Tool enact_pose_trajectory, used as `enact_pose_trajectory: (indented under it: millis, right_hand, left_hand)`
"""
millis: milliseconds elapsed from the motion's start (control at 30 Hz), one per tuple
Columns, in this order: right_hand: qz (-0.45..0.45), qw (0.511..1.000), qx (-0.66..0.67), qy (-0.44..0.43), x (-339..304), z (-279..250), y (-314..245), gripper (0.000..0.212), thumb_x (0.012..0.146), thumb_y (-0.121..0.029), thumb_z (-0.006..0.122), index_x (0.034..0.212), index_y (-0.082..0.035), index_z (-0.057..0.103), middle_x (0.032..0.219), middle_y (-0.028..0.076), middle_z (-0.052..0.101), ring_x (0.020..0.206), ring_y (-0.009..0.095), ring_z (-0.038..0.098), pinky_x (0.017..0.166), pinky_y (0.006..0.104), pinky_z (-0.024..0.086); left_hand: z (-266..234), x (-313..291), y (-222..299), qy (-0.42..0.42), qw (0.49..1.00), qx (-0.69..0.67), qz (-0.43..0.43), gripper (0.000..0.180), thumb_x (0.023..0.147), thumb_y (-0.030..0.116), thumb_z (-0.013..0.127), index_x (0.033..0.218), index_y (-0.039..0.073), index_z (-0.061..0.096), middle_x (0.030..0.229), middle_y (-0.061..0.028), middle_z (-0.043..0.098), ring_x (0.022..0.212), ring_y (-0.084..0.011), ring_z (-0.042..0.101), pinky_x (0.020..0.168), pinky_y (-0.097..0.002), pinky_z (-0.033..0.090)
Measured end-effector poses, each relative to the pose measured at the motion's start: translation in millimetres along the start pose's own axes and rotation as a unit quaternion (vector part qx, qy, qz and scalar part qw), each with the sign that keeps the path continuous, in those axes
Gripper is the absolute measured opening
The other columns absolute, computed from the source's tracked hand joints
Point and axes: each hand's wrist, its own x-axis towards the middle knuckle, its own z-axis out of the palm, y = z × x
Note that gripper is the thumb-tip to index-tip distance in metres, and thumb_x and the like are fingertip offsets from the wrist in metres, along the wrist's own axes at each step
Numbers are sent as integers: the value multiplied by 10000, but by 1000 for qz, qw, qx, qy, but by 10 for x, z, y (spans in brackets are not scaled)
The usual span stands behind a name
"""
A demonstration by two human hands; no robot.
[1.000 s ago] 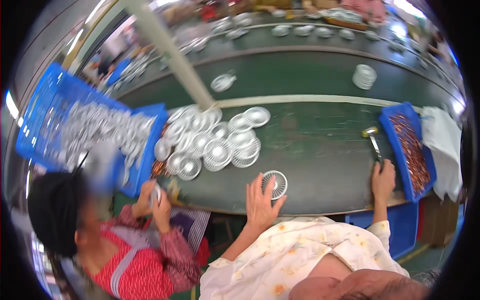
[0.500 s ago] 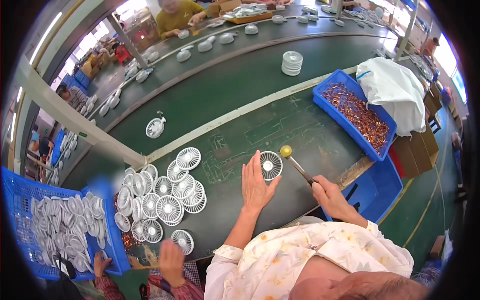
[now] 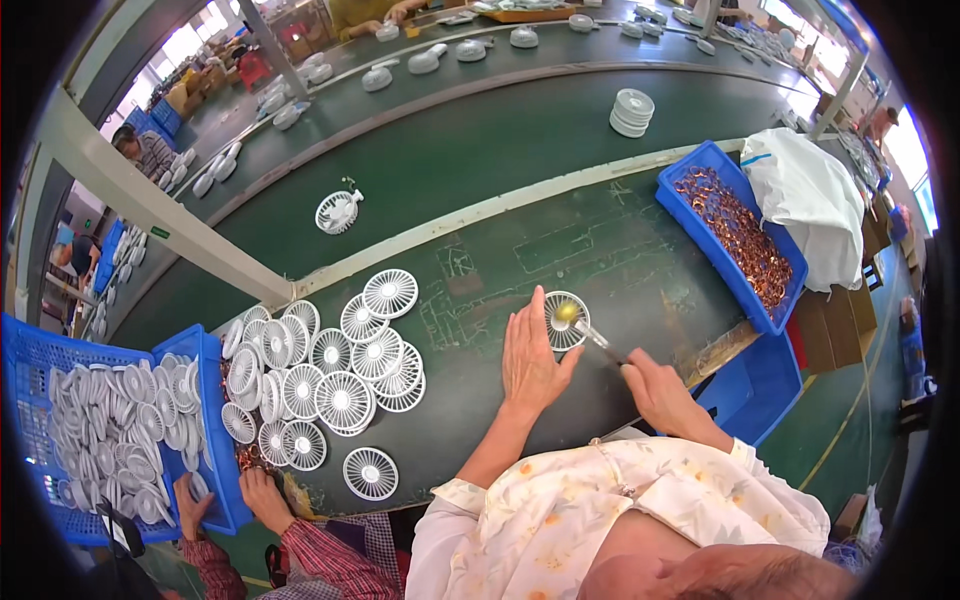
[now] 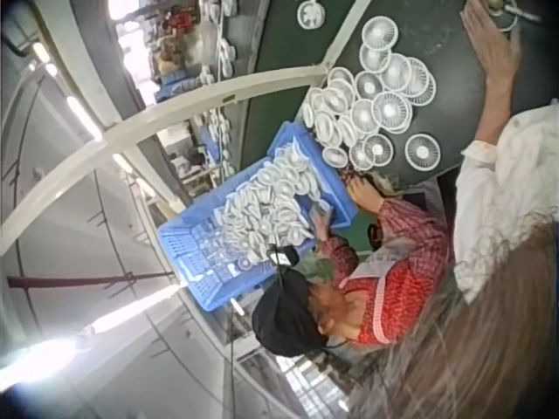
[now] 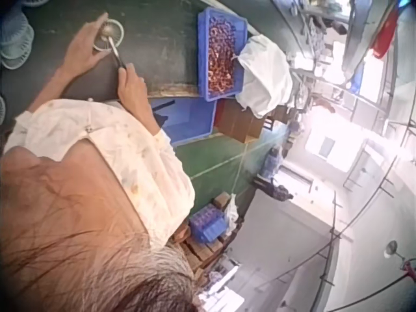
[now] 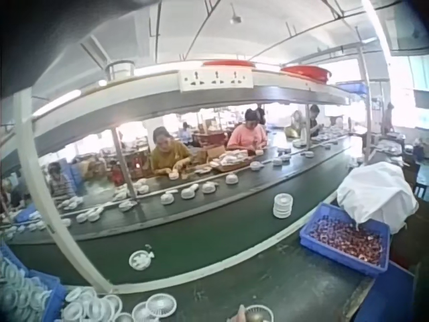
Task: The person taps inserts into fan grilles with a small hammer, packs the grilles into a box, and fits metal rings into more fan grilles by hand.
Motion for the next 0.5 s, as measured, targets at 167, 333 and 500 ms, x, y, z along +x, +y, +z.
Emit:
enact_pose_trajectory:
  millis: [167,333,500]
  right_hand:
    - [-30,999,11,-13,123,9,240,319,1075,-311,483,974,-12,533,762,212,614,638,415,591,598,481,453]
    - [59,973,211,71,159,28,375,322,1110,-377,454,912,-130,515,682,-75,429,562,15,374,470,200,292]
    - [113,948,295,30,368,61,382,337,1107,-409,460,913,-139,515,669,-81,418,531,6,358,440,192,265]
  left_hand:
    - [1,-24,-57,32,999,-25,7,1029,728,164,869,1570,-17,305,1414,-221,532,1305,-406,496,1100,-481,413]
    - [-472,-469,114,119,993,-15,11,942,730,144,856,1527,-12,378,1446,-231,492,1309,-435,476,1093,-493,412]
    - [-1174,-1385,72,261,942,168,-127,894,738,193,839,1490,-37,415,1409,-265,487,1281,-428,494,1108,-497,384]
